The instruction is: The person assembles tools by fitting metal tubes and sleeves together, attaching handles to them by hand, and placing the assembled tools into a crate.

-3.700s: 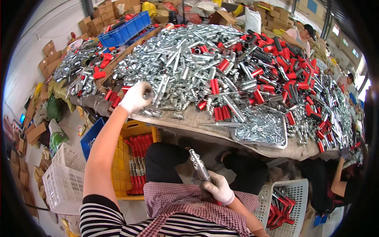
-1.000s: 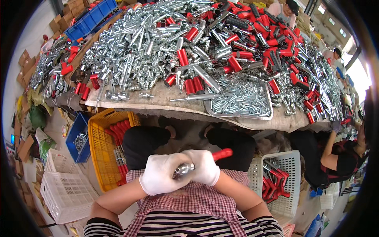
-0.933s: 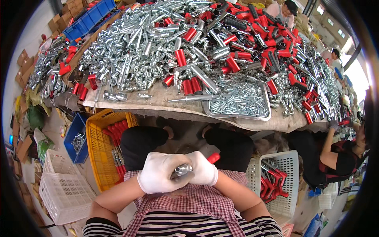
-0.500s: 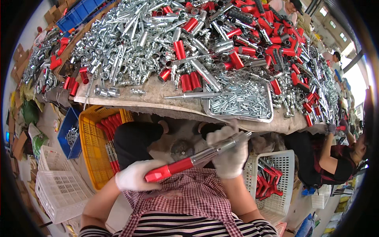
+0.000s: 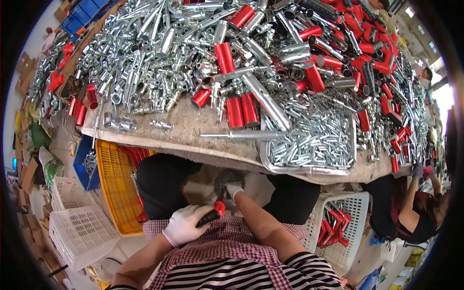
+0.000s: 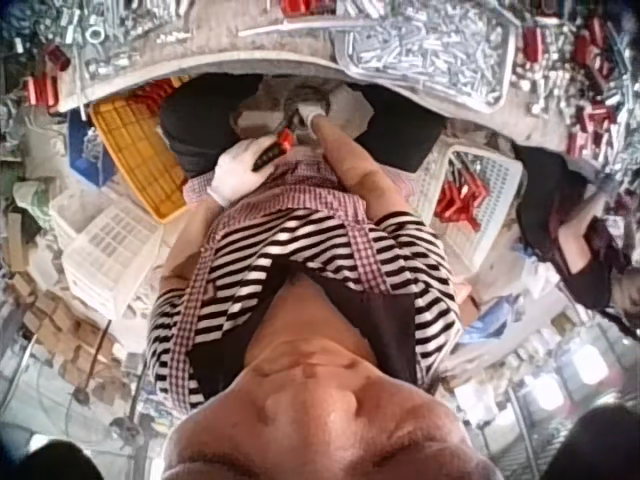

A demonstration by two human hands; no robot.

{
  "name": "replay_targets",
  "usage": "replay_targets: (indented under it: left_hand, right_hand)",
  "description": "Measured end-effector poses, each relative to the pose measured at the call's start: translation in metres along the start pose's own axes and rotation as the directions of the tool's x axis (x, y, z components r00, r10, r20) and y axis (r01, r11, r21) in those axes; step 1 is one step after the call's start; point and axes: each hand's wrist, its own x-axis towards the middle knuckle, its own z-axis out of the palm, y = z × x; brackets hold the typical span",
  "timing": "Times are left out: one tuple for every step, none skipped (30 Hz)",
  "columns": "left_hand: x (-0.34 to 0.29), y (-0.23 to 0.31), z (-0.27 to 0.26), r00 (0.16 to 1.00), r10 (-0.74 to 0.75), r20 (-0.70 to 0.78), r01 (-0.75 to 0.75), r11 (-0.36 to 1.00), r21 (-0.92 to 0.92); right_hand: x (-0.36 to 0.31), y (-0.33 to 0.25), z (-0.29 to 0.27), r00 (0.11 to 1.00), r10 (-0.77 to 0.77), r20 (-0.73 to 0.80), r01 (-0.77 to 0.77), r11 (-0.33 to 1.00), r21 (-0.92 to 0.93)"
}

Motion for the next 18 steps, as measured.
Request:
replay_targets:
  left_hand:
    - [0.001, -0.003, 0.006, 1.000, 0.010, -0.027, -0.010, 1.000, 0.013]
    - [0.005, -0.005, 0.011, 0.998, 0.030, -0.051, -0.029, 0.999, 0.024]
    - [0.007, -0.007, 0.017, 0.996, 0.055, -0.076, -0.051, 0.998, 0.048]
    - [0.009, -0.008, 0.021, 0.996, 0.050, -0.080, -0.046, 0.998, 0.045]
    - [0.013, -0.010, 0.026, 0.994, 0.074, -0.080, -0.070, 0.996, 0.054]
    - [0.020, -0.011, 0.031, 0.990, 0.116, -0.074, -0.112, 0.992, 0.059]
    - [0.021, -0.013, 0.036, 0.987, 0.135, -0.093, -0.129, 0.989, 0.069]
    - [0.024, -0.014, 0.038, 0.985, 0.137, -0.100, -0.130, 0.989, 0.073]
    - [0.023, -0.015, 0.040, 0.986, 0.116, -0.117, -0.109, 0.992, 0.063]
    - [0.023, -0.015, 0.042, 0.987, 0.091, -0.129, -0.085, 0.995, 0.053]
    - [0.025, -0.012, 0.041, 0.986, 0.093, -0.141, -0.086, 0.995, 0.055]
    - [0.027, -0.010, 0.041, 0.985, 0.076, -0.153, -0.069, 0.996, 0.052]
    - [0.028, -0.007, 0.041, 0.985, 0.056, -0.164, -0.048, 0.998, 0.050]
    - [0.030, -0.003, 0.043, 0.983, 0.051, -0.174, -0.042, 0.997, 0.058]
    - [0.031, 0.002, 0.045, 0.984, -0.040, -0.175, 0.049, 0.998, 0.044]
    - [0.034, 0.006, 0.048, 0.975, -0.130, -0.178, 0.138, 0.990, 0.030]
    - [0.037, 0.008, 0.053, 0.976, -0.149, -0.158, 0.156, 0.987, 0.032]
    - [0.045, 0.010, 0.064, 0.982, -0.073, -0.175, 0.072, 0.997, -0.011]
  right_hand:
    - [0.010, 0.011, 0.012, 0.971, 0.192, 0.142, -0.204, 0.976, 0.076]
    - [0.025, 0.034, 0.022, 0.971, 0.188, 0.145, -0.201, 0.977, 0.075]
    - [0.043, 0.064, 0.033, 0.976, 0.177, 0.128, -0.186, 0.981, 0.059]
    - [0.058, 0.088, 0.043, 0.980, 0.166, 0.107, -0.172, 0.984, 0.041]
    - [0.069, 0.109, 0.048, 0.980, 0.170, 0.100, -0.174, 0.984, 0.037]
    - [0.078, 0.131, 0.045, 0.975, 0.208, 0.080, -0.213, 0.976, 0.047]
    - [0.082, 0.129, 0.044, 0.970, 0.228, 0.085, -0.232, 0.971, 0.049]
    - [0.085, 0.127, 0.041, 0.972, 0.220, 0.081, -0.225, 0.973, 0.047]
    - [0.077, 0.112, 0.048, 0.989, 0.137, 0.059, -0.143, 0.982, 0.123]
    - [0.068, 0.101, 0.055, 0.998, 0.059, 0.037, -0.065, 0.977, 0.203]
    - [0.066, 0.092, 0.048, 0.998, 0.051, 0.033, -0.056, 0.979, 0.196]
    - [0.061, 0.094, 0.043, 0.997, 0.066, 0.042, -0.073, 0.979, 0.189]
    - [0.058, 0.089, 0.040, 0.995, 0.081, 0.055, -0.090, 0.979, 0.183]
    - [0.056, 0.085, 0.034, 0.993, 0.095, 0.067, -0.105, 0.979, 0.176]
    - [0.053, 0.079, 0.028, 0.991, 0.105, 0.079, -0.117, 0.980, 0.163]
    - [0.053, 0.070, 0.023, 0.989, 0.114, 0.090, -0.126, 0.980, 0.151]
    - [0.049, 0.063, 0.018, 0.988, 0.120, 0.101, -0.134, 0.982, 0.137]
    - [0.051, 0.051, 0.009, 0.986, 0.132, 0.097, -0.145, 0.979, 0.142]
